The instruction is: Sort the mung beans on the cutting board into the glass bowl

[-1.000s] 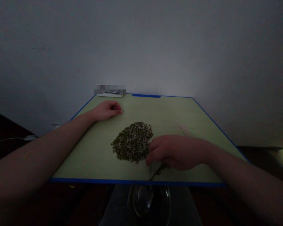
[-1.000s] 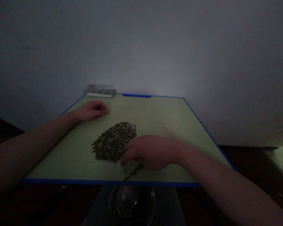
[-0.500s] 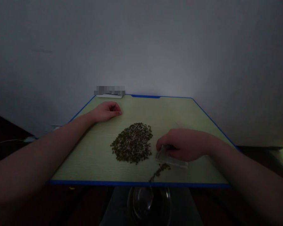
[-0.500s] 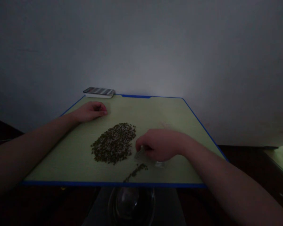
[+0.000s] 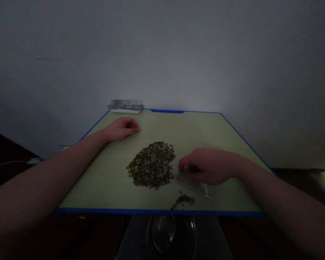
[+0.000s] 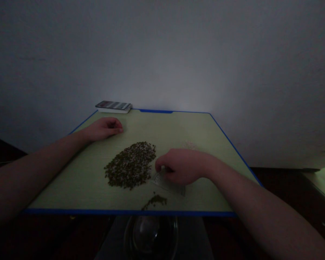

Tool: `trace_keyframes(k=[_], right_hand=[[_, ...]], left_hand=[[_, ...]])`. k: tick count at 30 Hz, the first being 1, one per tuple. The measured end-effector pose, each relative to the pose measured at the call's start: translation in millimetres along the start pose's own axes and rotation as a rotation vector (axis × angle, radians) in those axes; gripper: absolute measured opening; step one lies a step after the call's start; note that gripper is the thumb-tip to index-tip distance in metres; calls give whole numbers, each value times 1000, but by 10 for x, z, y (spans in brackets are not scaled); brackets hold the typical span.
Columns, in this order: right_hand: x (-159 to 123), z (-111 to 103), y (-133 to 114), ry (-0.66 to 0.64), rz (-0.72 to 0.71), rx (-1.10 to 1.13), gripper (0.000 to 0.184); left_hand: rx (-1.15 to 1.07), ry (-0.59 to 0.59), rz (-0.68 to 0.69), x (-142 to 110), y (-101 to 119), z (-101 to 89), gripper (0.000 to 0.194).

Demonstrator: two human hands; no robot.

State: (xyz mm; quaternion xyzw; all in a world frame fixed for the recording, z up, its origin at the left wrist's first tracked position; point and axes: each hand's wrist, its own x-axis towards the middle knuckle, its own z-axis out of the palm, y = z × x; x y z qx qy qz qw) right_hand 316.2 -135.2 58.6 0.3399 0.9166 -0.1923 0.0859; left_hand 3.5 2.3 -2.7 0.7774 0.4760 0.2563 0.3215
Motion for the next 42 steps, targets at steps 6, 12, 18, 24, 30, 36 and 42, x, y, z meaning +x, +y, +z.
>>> trace_keyframes(k=[6, 12, 18, 24, 30, 36, 42], right_hand=[[29, 8, 19, 37, 17, -11, 32], [20, 13, 128, 94, 62, -50, 34], [19, 6, 122, 79, 58, -48, 36], [15, -16, 91, 77, 36, -32, 35], [-19, -48, 137, 73, 37, -9, 35], [18, -11, 61, 37, 19, 11, 36], [43, 13, 14, 98, 58, -25, 37]], left_hand=[[-3, 8, -14, 5, 3, 4, 25], [11, 17, -20, -5, 13, 4, 27], [0, 7, 0, 1, 9, -1, 27], [31, 5, -5, -2, -14, -6, 26], [12, 9, -2, -13, -5, -4, 26], [5, 11, -10, -24, 47, 1, 27], [29, 14, -26, -20, 68, -2, 27]])
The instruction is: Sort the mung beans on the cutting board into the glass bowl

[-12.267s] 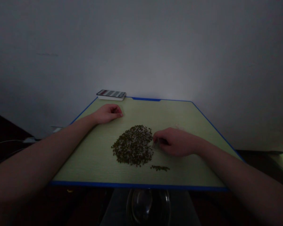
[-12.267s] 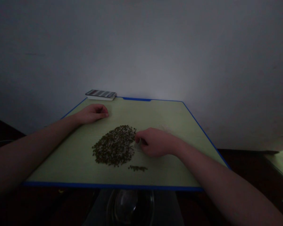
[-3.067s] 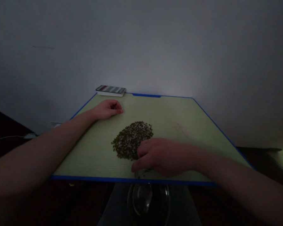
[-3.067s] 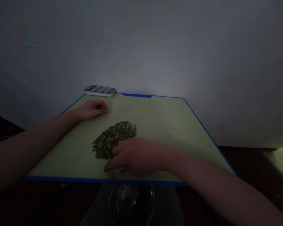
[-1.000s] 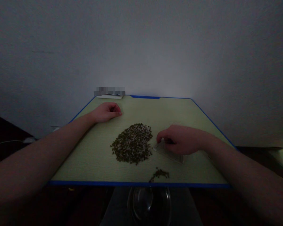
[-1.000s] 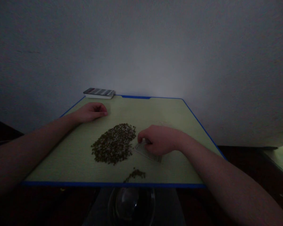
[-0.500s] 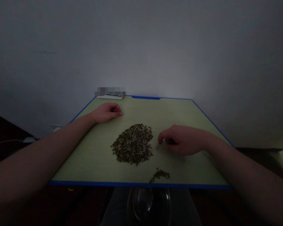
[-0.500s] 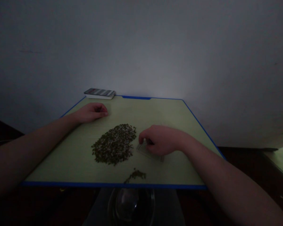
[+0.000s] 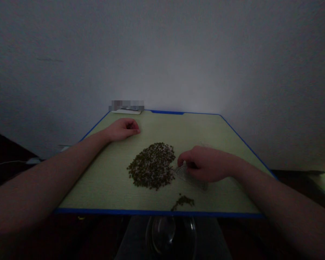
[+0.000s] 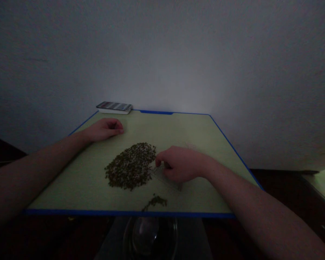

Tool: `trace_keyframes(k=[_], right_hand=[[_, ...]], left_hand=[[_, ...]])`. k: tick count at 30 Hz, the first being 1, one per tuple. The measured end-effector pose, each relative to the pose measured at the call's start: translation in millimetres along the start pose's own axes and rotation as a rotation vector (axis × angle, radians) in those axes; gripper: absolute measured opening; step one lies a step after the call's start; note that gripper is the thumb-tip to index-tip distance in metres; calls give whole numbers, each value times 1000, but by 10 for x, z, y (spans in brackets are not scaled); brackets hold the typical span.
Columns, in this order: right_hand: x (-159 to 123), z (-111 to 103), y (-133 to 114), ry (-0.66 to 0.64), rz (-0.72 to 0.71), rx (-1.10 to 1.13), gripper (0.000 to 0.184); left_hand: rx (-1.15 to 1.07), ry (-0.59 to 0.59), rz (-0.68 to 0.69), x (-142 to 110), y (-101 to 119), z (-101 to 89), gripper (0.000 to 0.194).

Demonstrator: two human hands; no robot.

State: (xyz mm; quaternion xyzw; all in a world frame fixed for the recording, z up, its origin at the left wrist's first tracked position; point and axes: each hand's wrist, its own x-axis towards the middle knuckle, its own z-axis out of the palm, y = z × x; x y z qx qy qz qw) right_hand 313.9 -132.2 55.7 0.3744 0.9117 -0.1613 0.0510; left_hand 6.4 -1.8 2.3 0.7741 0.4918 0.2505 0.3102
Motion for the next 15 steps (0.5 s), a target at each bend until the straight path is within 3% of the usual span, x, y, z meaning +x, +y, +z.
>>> trace_keyframes(k=[8, 15], right_hand=[[-37, -24, 109, -11, 83, -51, 35], [-16, -1, 34, -11, 46, -22, 35]], left_hand=[[-14, -8, 24, -3, -24, 2, 27], [-5, -3, 9, -2, -31, -2, 28]])
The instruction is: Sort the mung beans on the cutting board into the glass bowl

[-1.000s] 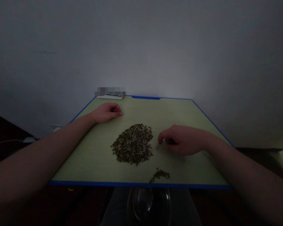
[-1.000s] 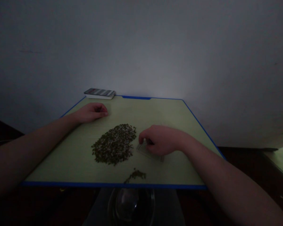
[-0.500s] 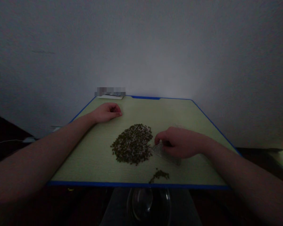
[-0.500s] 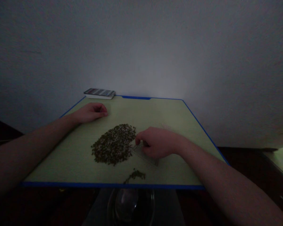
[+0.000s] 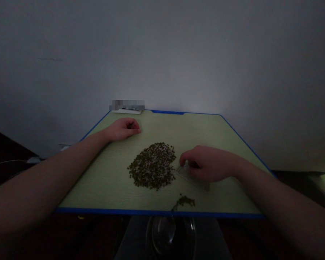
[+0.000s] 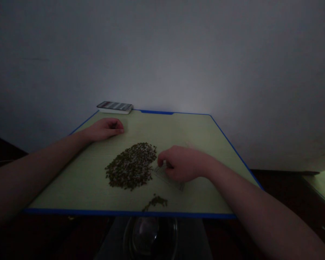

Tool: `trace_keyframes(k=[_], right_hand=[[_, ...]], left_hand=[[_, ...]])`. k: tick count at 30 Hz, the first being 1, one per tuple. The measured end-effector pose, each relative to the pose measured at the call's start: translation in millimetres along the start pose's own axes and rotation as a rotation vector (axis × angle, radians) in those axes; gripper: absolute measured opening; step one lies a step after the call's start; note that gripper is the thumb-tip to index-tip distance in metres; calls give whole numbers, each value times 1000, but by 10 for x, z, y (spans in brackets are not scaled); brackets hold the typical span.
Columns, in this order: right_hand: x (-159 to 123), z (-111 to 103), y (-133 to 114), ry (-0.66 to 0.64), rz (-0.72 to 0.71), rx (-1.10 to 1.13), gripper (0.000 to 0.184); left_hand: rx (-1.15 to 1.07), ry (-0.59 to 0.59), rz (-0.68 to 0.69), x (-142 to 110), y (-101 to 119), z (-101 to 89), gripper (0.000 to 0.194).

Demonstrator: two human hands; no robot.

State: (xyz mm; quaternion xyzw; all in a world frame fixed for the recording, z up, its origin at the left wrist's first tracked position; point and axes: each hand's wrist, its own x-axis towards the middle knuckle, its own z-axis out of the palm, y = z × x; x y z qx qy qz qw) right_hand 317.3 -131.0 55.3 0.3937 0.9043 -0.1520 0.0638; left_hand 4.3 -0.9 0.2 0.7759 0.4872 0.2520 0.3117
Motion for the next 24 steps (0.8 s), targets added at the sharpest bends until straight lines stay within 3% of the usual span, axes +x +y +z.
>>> trace_keyframes(k=[11, 24], right_hand=[[-11, -29, 85, 23, 79, -25, 35], [30, 26, 0, 29, 35, 21, 35]], left_hand=[[-4, 6, 27, 11, -38, 2, 27], [-14, -5, 5, 9, 17, 9, 28]])
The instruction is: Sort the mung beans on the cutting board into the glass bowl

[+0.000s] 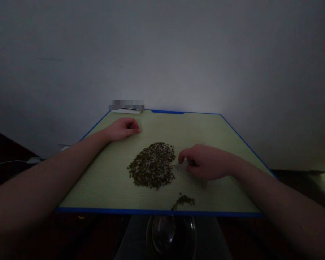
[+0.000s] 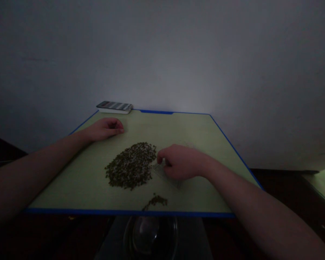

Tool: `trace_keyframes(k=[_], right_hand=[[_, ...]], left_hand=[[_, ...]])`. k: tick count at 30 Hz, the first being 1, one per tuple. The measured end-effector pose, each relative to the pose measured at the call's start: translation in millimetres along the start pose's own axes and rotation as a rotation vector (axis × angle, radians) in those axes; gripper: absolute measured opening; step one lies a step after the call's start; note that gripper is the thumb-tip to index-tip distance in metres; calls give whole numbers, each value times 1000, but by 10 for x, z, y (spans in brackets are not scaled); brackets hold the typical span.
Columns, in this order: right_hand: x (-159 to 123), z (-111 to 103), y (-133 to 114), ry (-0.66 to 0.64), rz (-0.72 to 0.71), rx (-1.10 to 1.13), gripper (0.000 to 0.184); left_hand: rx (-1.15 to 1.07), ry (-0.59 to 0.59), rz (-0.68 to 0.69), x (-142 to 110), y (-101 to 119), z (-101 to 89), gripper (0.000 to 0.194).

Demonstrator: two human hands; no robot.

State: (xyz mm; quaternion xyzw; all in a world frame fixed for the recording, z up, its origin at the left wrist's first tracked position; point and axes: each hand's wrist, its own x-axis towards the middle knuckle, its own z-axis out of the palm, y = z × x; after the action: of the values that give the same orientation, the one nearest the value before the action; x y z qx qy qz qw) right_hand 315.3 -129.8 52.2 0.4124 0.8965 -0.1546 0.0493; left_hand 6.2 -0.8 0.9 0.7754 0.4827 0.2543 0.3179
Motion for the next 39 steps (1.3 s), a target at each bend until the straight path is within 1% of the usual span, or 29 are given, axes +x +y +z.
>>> trace_keyframes(k=[8, 18, 27, 35, 39], right_hand=[[-22, -40, 87, 17, 64, -38, 34], [8, -5, 56, 31, 40, -12, 36], [36, 14, 62, 58, 53, 14, 36], [59, 11, 65, 55, -4, 31, 36], [81, 43, 43, 66, -9, 30, 37]], left_hand=[[9, 7, 5, 0, -38, -2, 30], [-3, -3, 6, 6, -33, -6, 30], [28, 4, 0, 4, -46, -11, 28], [4, 7, 14, 4, -45, -7, 29], [11, 1, 22, 4, -57, -7, 30]])
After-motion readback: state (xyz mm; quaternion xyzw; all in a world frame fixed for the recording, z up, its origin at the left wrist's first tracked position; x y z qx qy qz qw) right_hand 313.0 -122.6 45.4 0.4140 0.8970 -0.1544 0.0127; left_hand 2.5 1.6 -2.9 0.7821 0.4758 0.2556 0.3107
